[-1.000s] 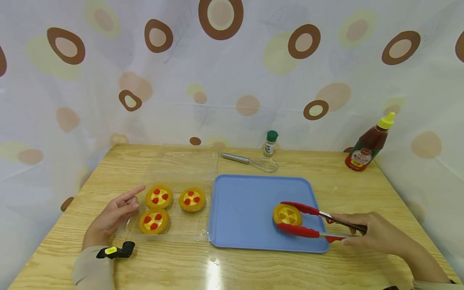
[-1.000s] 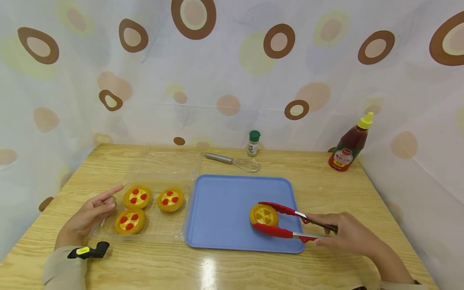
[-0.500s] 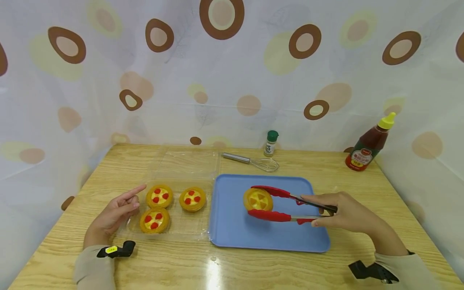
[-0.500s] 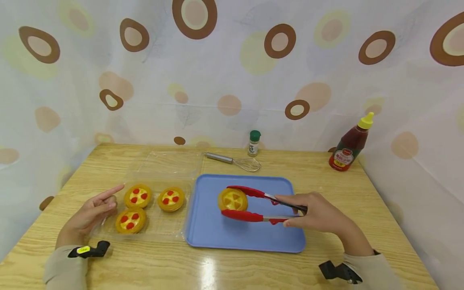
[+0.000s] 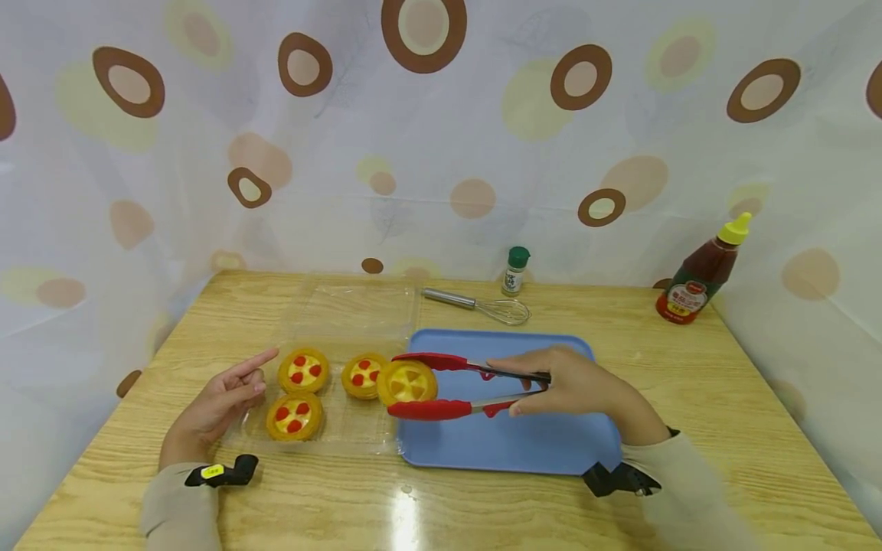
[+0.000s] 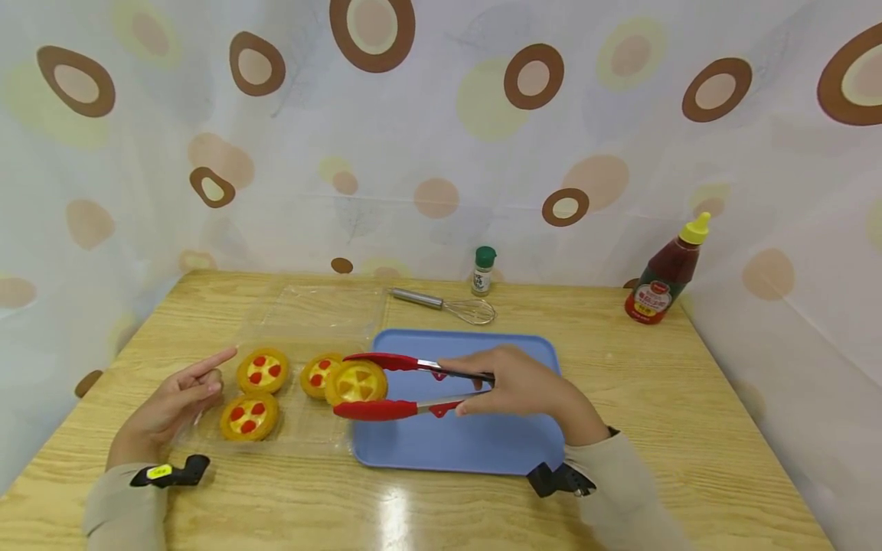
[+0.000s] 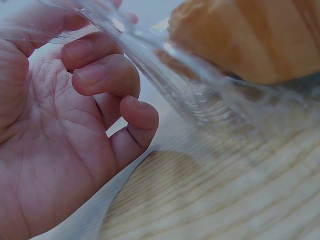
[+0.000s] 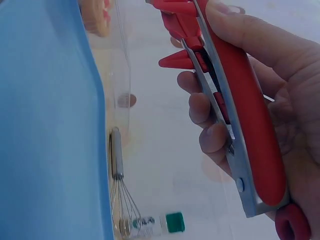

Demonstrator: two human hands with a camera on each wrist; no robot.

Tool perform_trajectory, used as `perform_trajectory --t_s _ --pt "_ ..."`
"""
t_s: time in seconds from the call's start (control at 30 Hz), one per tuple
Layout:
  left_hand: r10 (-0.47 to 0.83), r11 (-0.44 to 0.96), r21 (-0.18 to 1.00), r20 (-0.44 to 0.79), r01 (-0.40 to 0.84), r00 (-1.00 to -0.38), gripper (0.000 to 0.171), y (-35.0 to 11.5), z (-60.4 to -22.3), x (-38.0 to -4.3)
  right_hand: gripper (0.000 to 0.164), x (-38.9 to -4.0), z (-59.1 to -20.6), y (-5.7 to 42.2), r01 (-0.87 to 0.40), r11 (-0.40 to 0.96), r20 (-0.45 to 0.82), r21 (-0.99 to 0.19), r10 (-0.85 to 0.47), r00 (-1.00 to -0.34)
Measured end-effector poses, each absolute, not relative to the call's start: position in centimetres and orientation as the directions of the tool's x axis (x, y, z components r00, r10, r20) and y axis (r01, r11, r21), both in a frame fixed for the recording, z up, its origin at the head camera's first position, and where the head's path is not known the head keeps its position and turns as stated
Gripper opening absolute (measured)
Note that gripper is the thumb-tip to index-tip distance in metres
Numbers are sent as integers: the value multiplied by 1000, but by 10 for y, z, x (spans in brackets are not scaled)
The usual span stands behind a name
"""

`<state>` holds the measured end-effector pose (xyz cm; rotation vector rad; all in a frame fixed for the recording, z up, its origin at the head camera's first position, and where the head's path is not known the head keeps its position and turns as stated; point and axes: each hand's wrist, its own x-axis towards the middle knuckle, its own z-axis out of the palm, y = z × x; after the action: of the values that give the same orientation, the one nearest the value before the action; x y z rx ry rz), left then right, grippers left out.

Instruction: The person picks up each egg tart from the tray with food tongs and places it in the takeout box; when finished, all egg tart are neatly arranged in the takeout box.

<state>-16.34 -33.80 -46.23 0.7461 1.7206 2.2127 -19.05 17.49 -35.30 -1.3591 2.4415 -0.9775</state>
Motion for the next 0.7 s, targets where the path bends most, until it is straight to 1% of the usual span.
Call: perform_trajectory --t_s 0.27,0.4,0.57,0.7 --pt "480 -268 956 238 117 -844 54 -338 -461 -164 62 -201 -342 141 -668 421 24 -614 -836 -548" --pt "472 -259 959 227 113 -852 53 -339 -461 -164 61 -206 -339 126 -689 420 -15 -591 -860 -511" --pt "465 -244 963 221 115 -858 53 -339 -462 -163 59 -210 -337 111 -728 391 -25 -564 -889 -458" --pt "465 -244 962 223 119 -857 53 -338 -463 -163 57 -211 -337 102 -747 381 -41 -545 -902 -430"
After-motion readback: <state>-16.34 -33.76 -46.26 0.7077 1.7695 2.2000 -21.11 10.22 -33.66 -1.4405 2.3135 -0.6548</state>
